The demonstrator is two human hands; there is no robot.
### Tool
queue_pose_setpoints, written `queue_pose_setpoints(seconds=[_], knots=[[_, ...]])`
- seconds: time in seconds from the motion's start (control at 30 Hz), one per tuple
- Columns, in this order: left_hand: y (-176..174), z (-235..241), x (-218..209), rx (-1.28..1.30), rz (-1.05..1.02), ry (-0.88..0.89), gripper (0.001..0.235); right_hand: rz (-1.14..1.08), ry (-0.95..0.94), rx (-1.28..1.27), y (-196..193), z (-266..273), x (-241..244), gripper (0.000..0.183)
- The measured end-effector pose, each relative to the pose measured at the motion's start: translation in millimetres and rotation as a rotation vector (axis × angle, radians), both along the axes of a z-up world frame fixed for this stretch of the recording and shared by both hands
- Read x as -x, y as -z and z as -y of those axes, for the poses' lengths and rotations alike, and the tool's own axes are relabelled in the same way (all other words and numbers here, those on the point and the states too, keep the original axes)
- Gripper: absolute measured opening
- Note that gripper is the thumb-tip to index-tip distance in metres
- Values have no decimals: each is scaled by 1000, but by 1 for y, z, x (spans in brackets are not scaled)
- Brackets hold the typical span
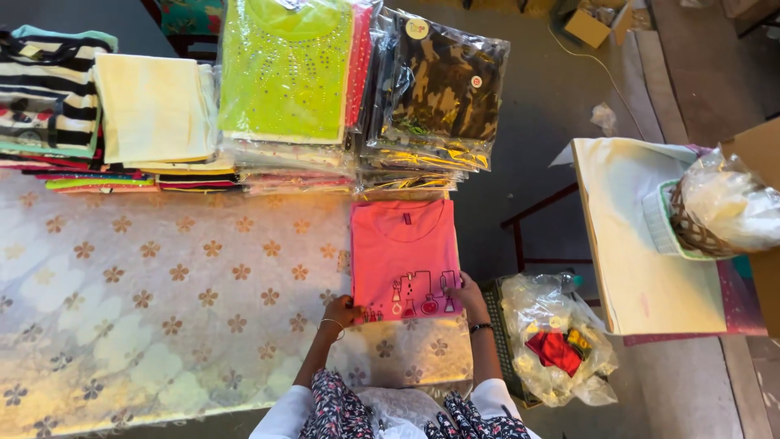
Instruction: Fold a pink t-shirt and then a light green t-shirt on a table.
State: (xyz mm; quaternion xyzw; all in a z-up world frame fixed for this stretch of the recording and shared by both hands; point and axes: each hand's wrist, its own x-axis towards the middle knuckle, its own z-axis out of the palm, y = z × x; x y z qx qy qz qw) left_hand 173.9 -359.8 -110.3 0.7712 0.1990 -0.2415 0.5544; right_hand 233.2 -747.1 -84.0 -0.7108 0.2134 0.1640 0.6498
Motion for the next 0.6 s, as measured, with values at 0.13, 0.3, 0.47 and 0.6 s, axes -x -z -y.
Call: queue_pose_setpoints(seconds=[0.13,0.3,0.47,0.6], knots=[[21,-3,-28,-174,28,163,44,-69,-158,17,30,26,-46,31],[36,17,-141,-188,300,-85,46,-118,85,-111,-34,5,-131,21],[34,32,-246,-232,521,-350,37,-52,18,-97,-22,-5,-202,27],[21,38,-217,-203,672,-557,31,102,130,-180,11,0,-165,53]])
